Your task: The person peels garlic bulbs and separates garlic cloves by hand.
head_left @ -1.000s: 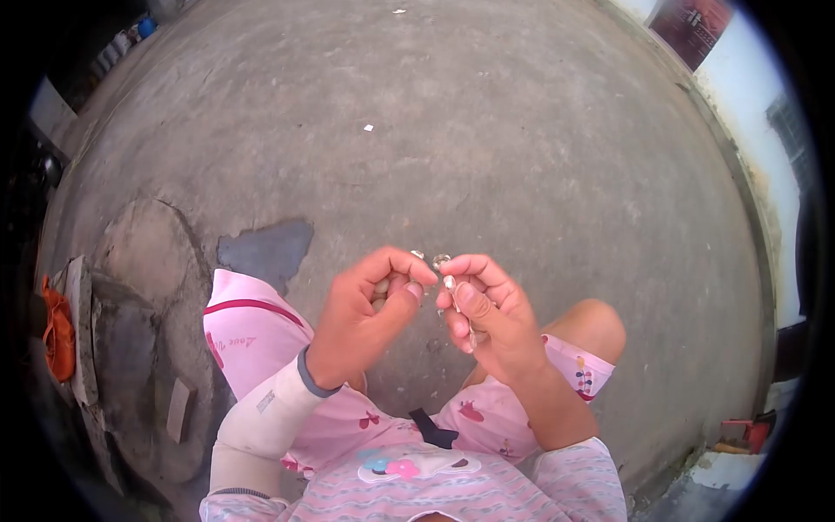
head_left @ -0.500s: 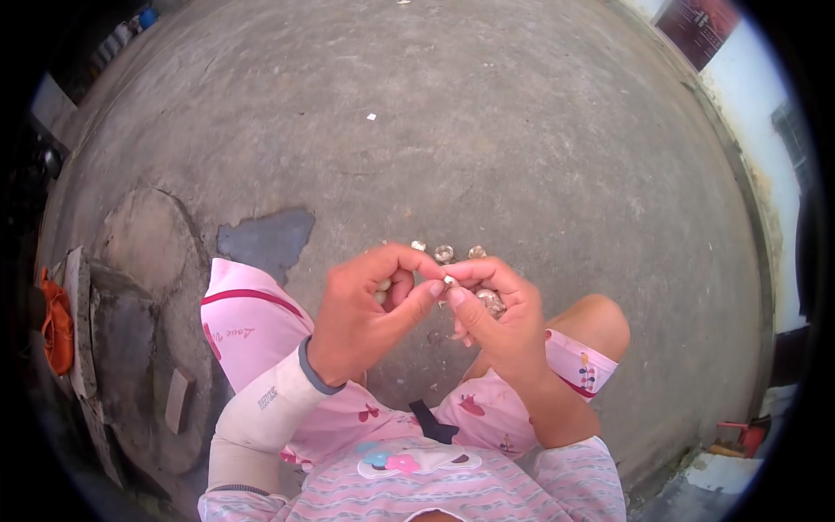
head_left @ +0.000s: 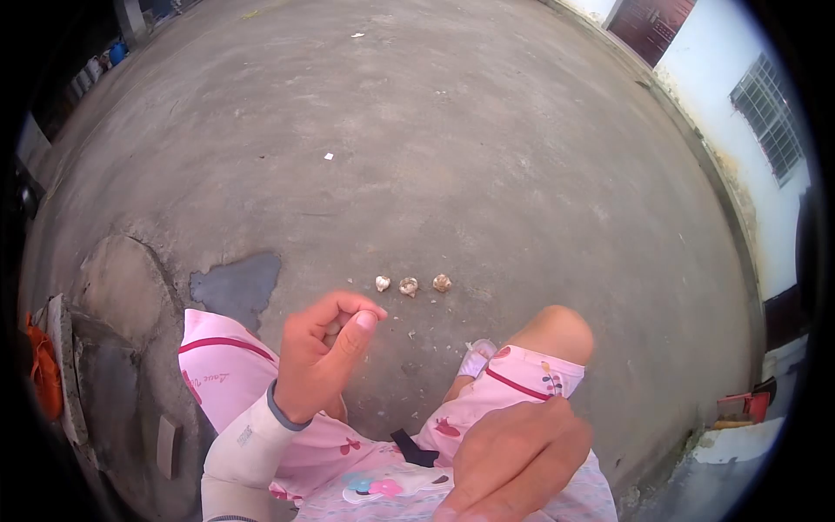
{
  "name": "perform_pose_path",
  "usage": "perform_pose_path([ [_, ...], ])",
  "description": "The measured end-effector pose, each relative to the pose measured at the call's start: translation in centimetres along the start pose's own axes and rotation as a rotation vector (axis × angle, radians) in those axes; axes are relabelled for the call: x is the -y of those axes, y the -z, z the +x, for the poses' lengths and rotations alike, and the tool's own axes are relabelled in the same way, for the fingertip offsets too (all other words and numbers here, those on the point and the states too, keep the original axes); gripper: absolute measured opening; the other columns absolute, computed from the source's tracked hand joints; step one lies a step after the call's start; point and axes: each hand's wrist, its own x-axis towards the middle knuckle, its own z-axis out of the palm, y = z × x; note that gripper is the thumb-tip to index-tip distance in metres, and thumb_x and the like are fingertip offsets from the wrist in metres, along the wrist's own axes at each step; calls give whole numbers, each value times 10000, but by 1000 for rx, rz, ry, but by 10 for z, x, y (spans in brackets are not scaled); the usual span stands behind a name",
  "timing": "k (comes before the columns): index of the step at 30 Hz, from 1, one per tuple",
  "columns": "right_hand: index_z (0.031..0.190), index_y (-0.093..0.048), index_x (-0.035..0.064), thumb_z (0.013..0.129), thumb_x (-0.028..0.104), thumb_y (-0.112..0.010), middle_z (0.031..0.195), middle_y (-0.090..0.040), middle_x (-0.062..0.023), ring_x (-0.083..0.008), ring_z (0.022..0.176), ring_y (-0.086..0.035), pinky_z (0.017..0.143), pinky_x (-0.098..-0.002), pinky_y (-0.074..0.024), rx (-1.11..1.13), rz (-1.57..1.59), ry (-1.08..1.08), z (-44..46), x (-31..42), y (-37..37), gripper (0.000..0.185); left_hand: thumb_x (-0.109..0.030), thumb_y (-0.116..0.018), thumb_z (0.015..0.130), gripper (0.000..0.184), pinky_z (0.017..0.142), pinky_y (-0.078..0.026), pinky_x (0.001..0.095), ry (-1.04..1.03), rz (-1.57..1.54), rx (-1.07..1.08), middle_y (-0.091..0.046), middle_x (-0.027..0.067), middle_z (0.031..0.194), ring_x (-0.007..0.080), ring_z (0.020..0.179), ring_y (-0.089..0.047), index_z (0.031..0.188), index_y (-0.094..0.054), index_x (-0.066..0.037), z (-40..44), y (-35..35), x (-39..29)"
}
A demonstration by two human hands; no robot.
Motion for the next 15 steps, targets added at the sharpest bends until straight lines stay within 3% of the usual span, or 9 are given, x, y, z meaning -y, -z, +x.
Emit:
perform_pose_path([
  [2, 998, -630, -135, 833, -59, -597, 1033, -612, -284, -272, 709, -635, 595, -287, -510, 122, 16, 223, 7, -2, -2, 185, -102, -531, 941, 128, 497, -248, 164, 29, 18, 3, -473, -73, 653, -17, 567, -357, 936, -599, 6, 0, -2, -1],
  [6, 900, -665, -135, 814, -64, -610, 942, -639, -285, -253, 688, -636, 574, -263, -503, 48, -73, 401, 8, -6, -13, 125, -94, -535, 933, 116, 488, -240, 168, 28, 59, 0, -461, -76, 634, -16, 555, -341, 934, -597, 5, 1, -4, 0],
  [11, 912, -661, -137, 824, -46, -603, 936, -641, -285, -238, 671, -621, 548, -255, -487, 159, -155, 266, 17, 15, -2, 140, -167, -572, 924, 173, 461, -245, 166, -9, 62, -23, -445, -80, 616, -19, 527, -333, 884, -606, -3, 3, -6, 4],
  [15, 945, -645, -150, 827, -40, -600, 961, -633, -294, -250, 676, -619, 530, -254, -482, 122, -118, 406, 12, -1, -3, 168, -159, -572, 924, 166, 462, -233, 178, -1, 73, 3, -450, -78, 621, -17, 532, -334, 888, -605, 0, 2, -5, 4],
])
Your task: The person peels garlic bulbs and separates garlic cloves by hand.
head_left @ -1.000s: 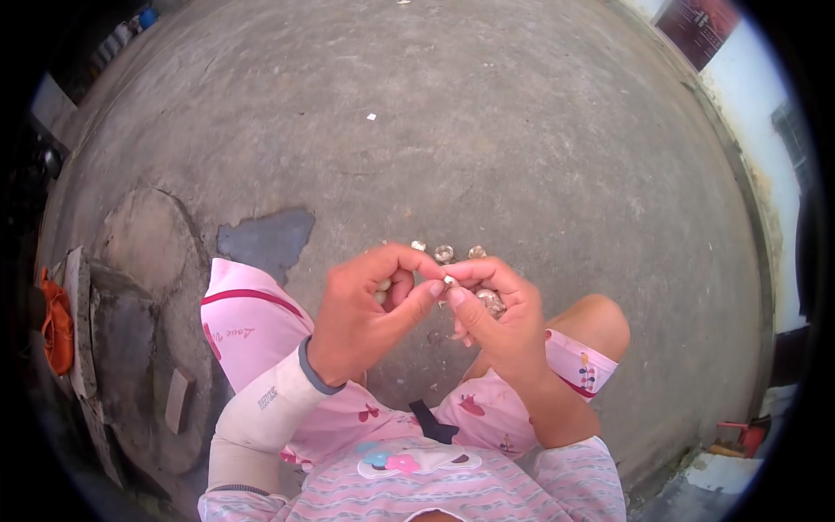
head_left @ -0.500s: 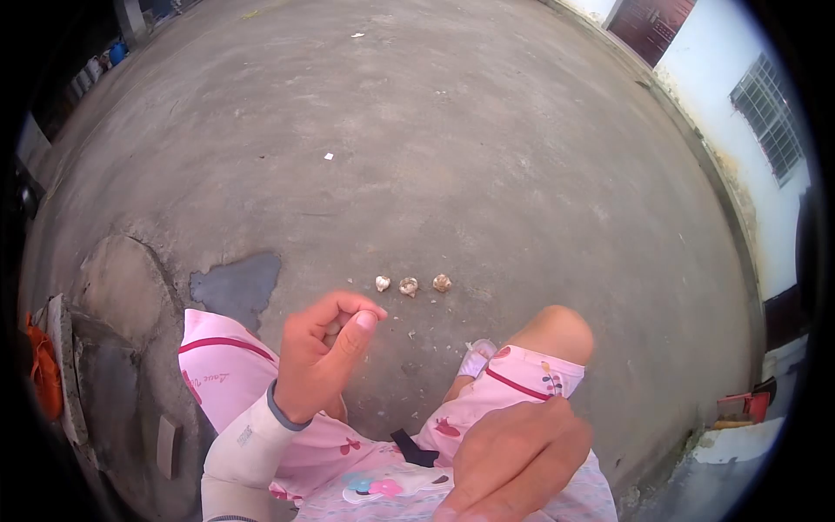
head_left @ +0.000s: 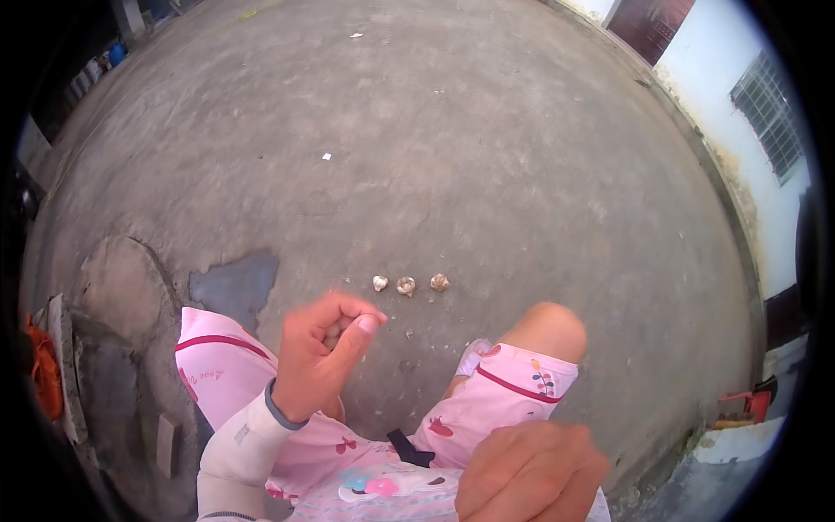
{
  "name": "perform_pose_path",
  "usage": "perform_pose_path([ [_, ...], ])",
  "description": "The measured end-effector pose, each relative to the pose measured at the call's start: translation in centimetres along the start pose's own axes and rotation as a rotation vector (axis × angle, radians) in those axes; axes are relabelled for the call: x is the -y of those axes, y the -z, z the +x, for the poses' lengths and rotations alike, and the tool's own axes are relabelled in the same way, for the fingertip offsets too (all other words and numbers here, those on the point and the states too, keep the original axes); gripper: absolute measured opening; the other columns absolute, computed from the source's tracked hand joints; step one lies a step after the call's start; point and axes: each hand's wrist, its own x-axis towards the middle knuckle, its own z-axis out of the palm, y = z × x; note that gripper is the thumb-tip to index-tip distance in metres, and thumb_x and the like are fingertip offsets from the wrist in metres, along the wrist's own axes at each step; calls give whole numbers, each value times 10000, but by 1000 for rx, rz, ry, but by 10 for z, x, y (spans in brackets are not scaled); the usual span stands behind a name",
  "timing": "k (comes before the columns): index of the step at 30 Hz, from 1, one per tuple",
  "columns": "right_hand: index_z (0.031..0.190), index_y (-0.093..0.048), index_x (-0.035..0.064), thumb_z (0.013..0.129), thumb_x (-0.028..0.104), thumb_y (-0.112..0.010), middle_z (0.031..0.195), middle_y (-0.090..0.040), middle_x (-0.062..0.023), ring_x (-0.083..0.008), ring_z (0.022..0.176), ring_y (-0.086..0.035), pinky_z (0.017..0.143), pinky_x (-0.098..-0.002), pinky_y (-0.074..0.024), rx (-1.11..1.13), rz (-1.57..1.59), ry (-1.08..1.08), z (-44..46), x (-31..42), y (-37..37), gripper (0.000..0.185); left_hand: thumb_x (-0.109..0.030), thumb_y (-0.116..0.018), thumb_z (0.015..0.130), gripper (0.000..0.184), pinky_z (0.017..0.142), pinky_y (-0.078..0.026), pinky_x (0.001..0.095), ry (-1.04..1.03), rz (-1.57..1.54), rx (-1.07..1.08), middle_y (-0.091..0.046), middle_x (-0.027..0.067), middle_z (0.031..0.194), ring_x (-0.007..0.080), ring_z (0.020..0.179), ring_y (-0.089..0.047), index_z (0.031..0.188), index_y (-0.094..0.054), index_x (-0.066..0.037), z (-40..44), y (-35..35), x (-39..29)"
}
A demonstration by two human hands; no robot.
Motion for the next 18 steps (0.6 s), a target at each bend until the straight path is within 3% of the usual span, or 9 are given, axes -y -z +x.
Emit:
perform_pose_path([
  [5, 976, -632, -157, 848, -39, -571, 1015, -613, -308, -265, 713, -623, 584, -273, -501, -27, 27, 104, -14, -14, -7, 185, -146, -569, 926, 155, 472, -227, 180, 25, -19, 15, -449, -81, 621, -14, 537, -329, 894, -604, 2, -2, 3, 0],
  [12, 998, -626, -154, 872, -30, -544, 1059, -593, -318, -277, 770, -631, 616, -283, -511, 102, 50, 21, 1, -5, 1, 195, -142, -565, 927, 153, 480, -218, 181, 6, -32, 7, -444, -87, 627, -14, 543, -311, 902, -607, 4, -2, 1, -2],
  [18, 980, -645, -127, 873, -19, -548, 1019, -624, -280, -235, 782, -634, 610, -256, -503, 178, 69, -43, 9, -4, 13, 180, -87, -543, 924, 109, 472, -245, 173, -3, -30, 18, -481, -76, 636, -18, 546, -351, 924, -604, 3, -1, 3, -2],
])
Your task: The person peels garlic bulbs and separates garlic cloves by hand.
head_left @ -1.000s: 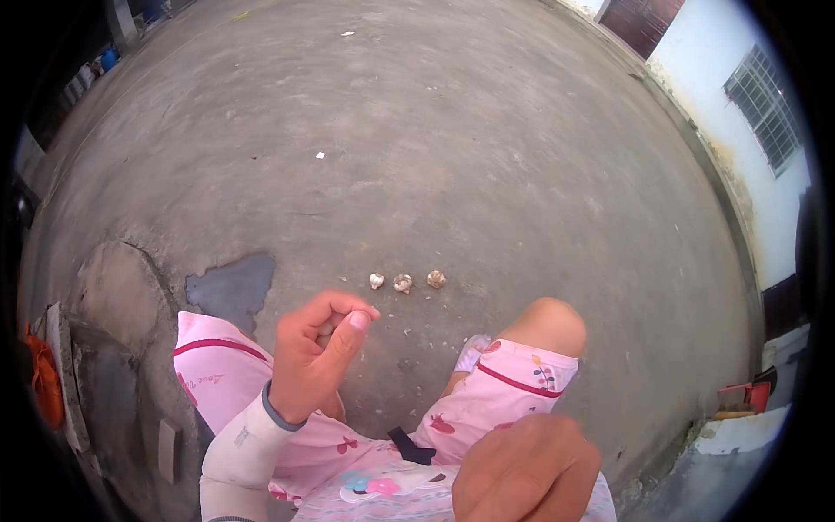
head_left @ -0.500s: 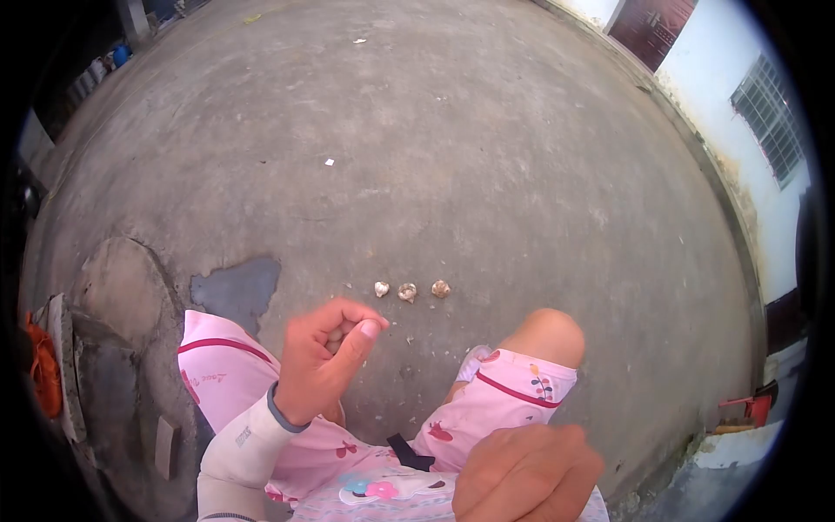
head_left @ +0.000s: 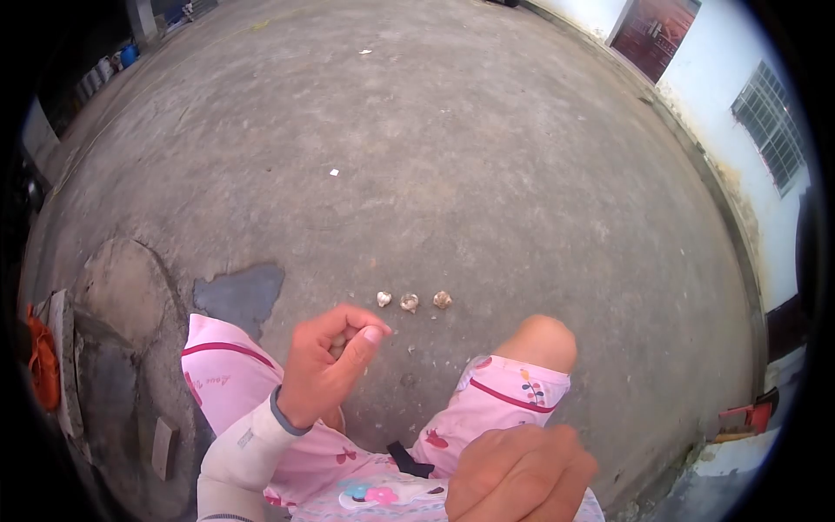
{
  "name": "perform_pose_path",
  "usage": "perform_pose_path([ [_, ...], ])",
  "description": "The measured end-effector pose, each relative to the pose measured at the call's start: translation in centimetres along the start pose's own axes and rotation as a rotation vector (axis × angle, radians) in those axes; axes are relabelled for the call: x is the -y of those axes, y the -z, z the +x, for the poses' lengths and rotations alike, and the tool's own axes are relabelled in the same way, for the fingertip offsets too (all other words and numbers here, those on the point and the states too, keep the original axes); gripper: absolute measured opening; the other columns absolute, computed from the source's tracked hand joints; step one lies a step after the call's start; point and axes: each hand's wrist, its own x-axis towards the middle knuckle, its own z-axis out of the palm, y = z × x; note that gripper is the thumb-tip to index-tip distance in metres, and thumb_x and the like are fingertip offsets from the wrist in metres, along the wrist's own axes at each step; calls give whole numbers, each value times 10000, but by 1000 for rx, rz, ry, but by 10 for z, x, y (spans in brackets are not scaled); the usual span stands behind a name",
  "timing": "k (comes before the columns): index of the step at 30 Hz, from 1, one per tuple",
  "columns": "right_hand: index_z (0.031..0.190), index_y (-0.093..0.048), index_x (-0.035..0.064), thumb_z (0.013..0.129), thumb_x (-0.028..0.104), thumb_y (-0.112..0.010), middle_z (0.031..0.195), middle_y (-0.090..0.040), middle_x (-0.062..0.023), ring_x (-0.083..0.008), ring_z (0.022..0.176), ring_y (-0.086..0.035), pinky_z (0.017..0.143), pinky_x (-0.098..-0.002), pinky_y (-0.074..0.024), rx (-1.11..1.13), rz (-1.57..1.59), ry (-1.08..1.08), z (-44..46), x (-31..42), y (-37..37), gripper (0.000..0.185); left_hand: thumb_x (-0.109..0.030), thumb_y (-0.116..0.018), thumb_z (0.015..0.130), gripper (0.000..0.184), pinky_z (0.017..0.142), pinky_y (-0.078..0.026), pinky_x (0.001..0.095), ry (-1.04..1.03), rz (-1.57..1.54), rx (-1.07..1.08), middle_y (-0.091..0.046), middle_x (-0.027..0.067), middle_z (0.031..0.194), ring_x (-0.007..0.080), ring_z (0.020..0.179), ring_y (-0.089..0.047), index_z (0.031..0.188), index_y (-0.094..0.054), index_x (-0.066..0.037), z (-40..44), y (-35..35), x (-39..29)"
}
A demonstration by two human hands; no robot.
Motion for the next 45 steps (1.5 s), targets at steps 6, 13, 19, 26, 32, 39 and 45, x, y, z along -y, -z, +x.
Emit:
perform_pose_path([
  [6, 911, -687, -78, 866, -6, -576, 937, -666, -228, -186, 691, -628, 569, -225, -490, -137, -41, 43, 4, -3, -7, 139, -38, -524, 905, 91, 476, -241, 166, 40, -5, -41, -478, -77, 641, -23, 541, -343, 938, -600, -2, -4, -3, -2],
  [13, 883, -698, -70, 830, -15, -624, 870, -676, -219, -178, 569, -607, 491, -217, -470, -339, -19, 84, 1, -8, -20, 106, -31, -531, 896, 85, 485, -237, 170, 23, 16, -47, -462, -79, 644, -19, 547, -332, 923, -606, -1, -4, -3, -3],
  [19, 884, -699, -69, 831, -19, -623, 856, -677, -219, -179, 560, -608, 483, -218, -471, -419, 25, 20, 2, -4, -26, 106, -124, -513, 942, 161, 479, -214, 190, -12, 43, -26, -439, -87, 620, -13, 536, -296, 937, -619, -2, -2, 1, -1],
  [26, 1040, -635, -86, 903, 82, -578, 944, -638, -193, -190, 675, -605, 562, -258, -482, -243, 15, -62, -7, -7, -5, 224, -214, -516, 957, 264, 501, -245, 196, -64, 22, -34, -425, -64, 626, 11, 560, -329, 773, -549, -28, -1, -2, 1],
  [32, 1036, -603, -6, 910, 26, -558, 955, -647, -134, -93, 642, -578, 516, -215, -464, -715, -180, -738, -34, -8, -8, 137, -82, -540, 911, 148, 495, -271, 201, -86, -13, -107, -459, -55, 664, 1, 573, -352, 771, -508, -46, -3, 4, -3],
  [39, 1004, -585, 25, 902, 51, -582, 952, -669, -133, -44, 604, -538, 484, -180, -445, -954, -252, -884, -54, -11, 9, 106, -79, -442, 910, 135, 508, -268, 197, -73, -200, -231, -419, -53, 644, 27, 567, -351, 839, -548, -37, 0, 22, -12],
  [45, 1013, -549, 21, 908, 54, -565, 945, -653, -130, -48, 585, -520, 460, -181, -409, -1058, -231, -860, -64, -7, 20, 112, -172, -424, 938, 158, 498, -262, 198, -253, -116, -580, -382, -33, 625, 45, 549, -337, 857, -507, -64, 8, 25, -19],
])
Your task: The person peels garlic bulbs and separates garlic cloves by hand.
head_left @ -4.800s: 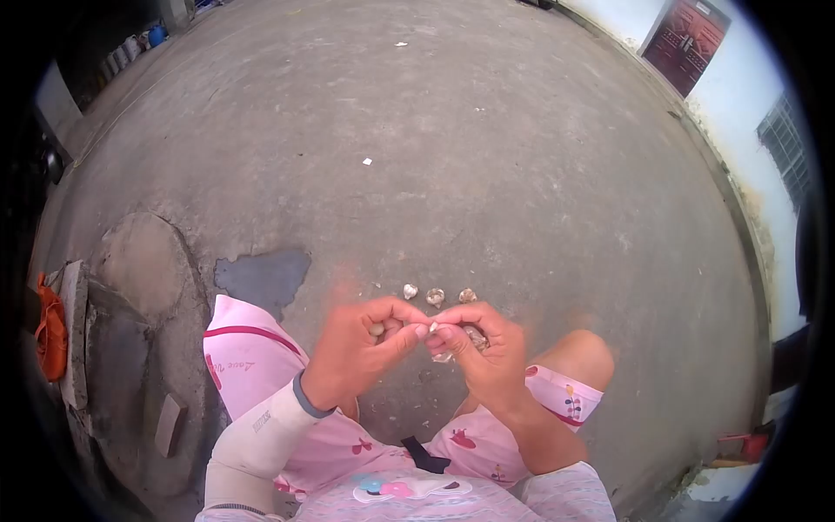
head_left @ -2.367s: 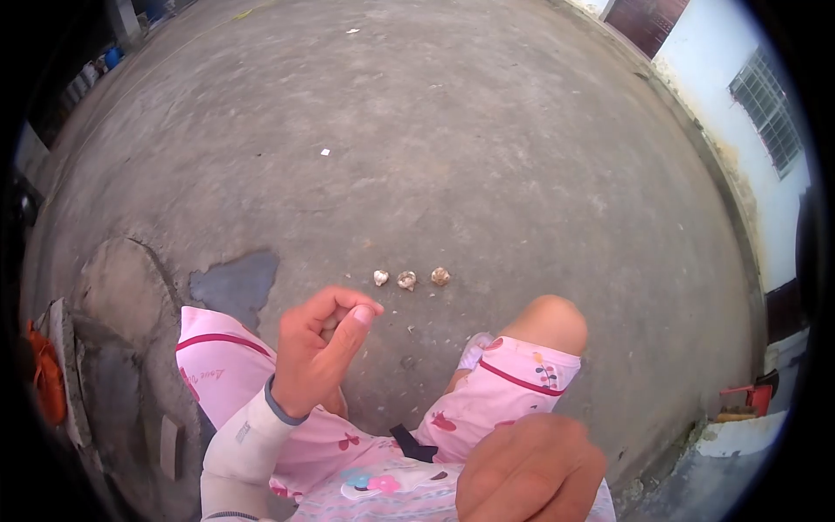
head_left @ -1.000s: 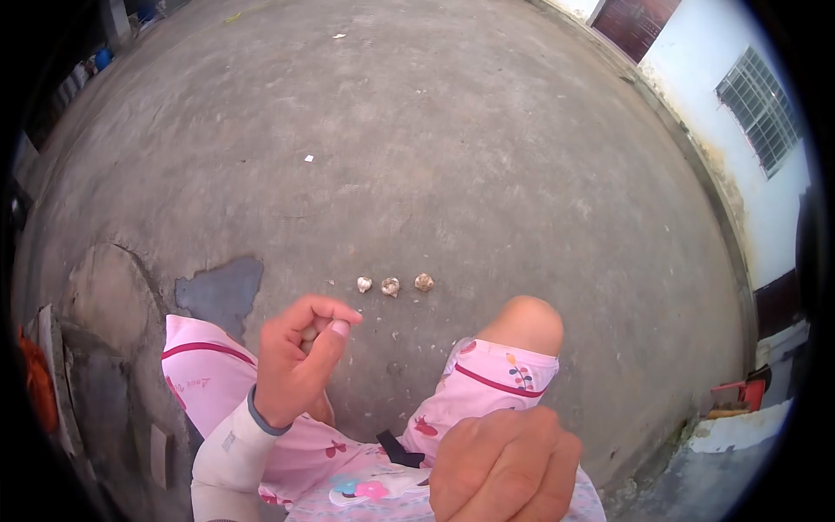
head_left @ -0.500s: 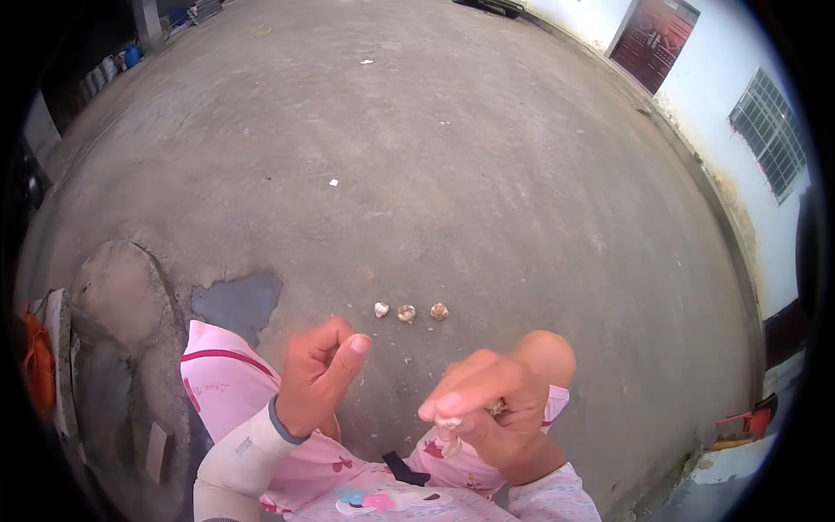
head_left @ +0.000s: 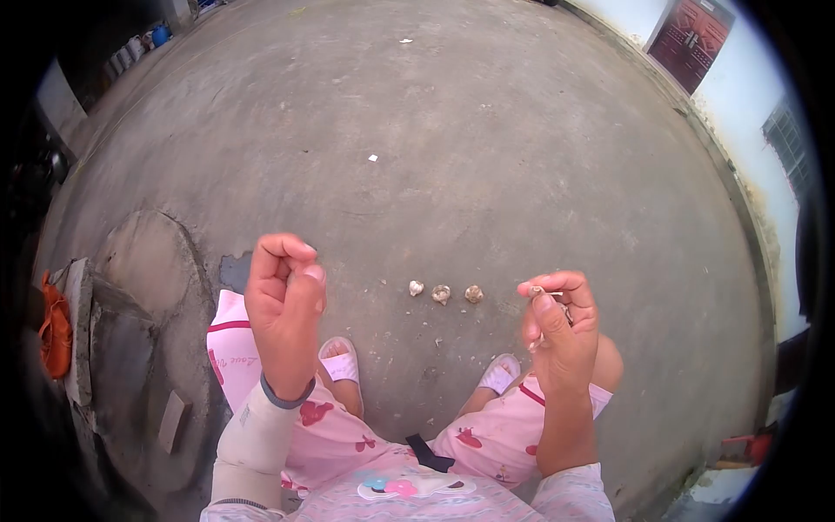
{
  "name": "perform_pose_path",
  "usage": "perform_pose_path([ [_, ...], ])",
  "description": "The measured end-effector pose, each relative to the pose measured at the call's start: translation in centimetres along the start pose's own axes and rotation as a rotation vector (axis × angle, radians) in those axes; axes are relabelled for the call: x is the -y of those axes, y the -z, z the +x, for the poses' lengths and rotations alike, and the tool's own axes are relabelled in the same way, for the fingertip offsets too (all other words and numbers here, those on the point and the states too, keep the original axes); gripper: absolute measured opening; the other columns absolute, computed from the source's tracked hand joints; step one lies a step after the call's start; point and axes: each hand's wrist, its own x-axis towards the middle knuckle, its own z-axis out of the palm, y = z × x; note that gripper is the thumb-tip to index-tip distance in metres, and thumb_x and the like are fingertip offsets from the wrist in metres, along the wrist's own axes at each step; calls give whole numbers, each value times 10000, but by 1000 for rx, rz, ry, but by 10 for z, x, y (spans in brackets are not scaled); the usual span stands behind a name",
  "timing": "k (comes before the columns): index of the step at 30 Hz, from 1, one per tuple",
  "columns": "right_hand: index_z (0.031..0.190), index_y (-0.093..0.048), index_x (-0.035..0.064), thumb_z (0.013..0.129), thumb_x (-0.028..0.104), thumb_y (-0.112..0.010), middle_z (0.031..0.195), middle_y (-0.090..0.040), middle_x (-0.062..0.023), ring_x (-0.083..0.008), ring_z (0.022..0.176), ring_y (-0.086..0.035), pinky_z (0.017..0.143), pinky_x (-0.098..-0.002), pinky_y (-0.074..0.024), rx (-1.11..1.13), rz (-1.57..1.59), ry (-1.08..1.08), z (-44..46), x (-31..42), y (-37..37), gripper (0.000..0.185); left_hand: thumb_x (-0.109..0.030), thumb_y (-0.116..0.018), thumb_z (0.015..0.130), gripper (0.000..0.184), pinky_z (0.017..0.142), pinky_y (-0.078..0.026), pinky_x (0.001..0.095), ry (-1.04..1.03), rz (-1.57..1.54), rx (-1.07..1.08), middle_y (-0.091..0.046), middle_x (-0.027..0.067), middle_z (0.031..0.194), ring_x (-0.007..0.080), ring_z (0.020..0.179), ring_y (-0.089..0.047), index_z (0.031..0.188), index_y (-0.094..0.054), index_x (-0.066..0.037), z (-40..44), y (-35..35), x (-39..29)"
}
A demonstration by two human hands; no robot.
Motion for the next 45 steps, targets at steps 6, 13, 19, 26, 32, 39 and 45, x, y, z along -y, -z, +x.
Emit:
perform_pose_path([
  [6, 1031, -545, 24, 915, 66, -550, 941, -639, -128, -62, 573, -514, 452, -194, -397, 10, 43, -58, 2, -5, 1, 124, -89, -499, 867, 24, 486, -250, 193, 106, -269, 43, -376, -28, 619, 47, 535, -332, 872, -494, -65, 5, 7, 0],
  [13, 1034, -566, 23, 916, 97, -570, 932, -631, -97, -47, 588, -522, 465, -185, -409, 120, -17, -234, -3, -19, -15, 139, -92, -588, 884, 103, 476, -252, 185, 125, 45, 334, -432, -54, 636, 8, 539, -343, 955, -559, -22, -11, 3, 10],
  [19, 1014, -587, 25, 910, 96, -584, 834, -589, -27, -35, 605, -518, 486, -177, -417, 225, -166, -244, -5, -21, -27, 126, -42, -649, 843, 129, 486, -269, 196, 206, 261, 607, -475, -64, 637, 11, 536, -347, 968, -658, -11, -21, -6, 10],
  [26, 994, -609, 16, 890, 67, -608, 765, -578, -1, -23, 638, -513, 523, -185, -444, 289, -312, -235, -6, -21, -30, 116, -65, -665, 839, 105, 478, -257, 185, 240, 365, 633, -469, -88, 614, -2, 541, -347, 916, -660, 5, -19, -5, 18],
  [32, 961, -630, -7, 872, 43, -623, 806, -617, -20, -35, 669, -539, 534, -189, -445, 313, -418, -185, -5, -22, -29, 102, -71, -657, 839, 97, 490, -283, 191, 269, 461, 675, -474, -70, 620, 9, 564, -367, 894, -653, 9, -16, -5, 16],
  [39, 956, -629, -12, 869, 36, -624, 811, -629, -33, -44, 664, -550, 543, -194, -462, 323, -388, -259, -5, -22, -28, 100, -54, -629, 822, 69, 500, -311, 194, 252, 495, 727, -466, -67, 619, 19, 574, -380, 855, -623, 7, -16, -6, 16],
  [45, 933, -624, -12, 850, -11, -628, 838, -633, -49, -61, 687, -584, 556, -204, -461, 172, -276, -164, -9, -22, -41, 83, -43, -562, 853, 43, 529, -339, 182, 385, 368, 689, -497, -55, 715, 10, 619, -407, 871, -550, -6, -17, -8, 21],
])
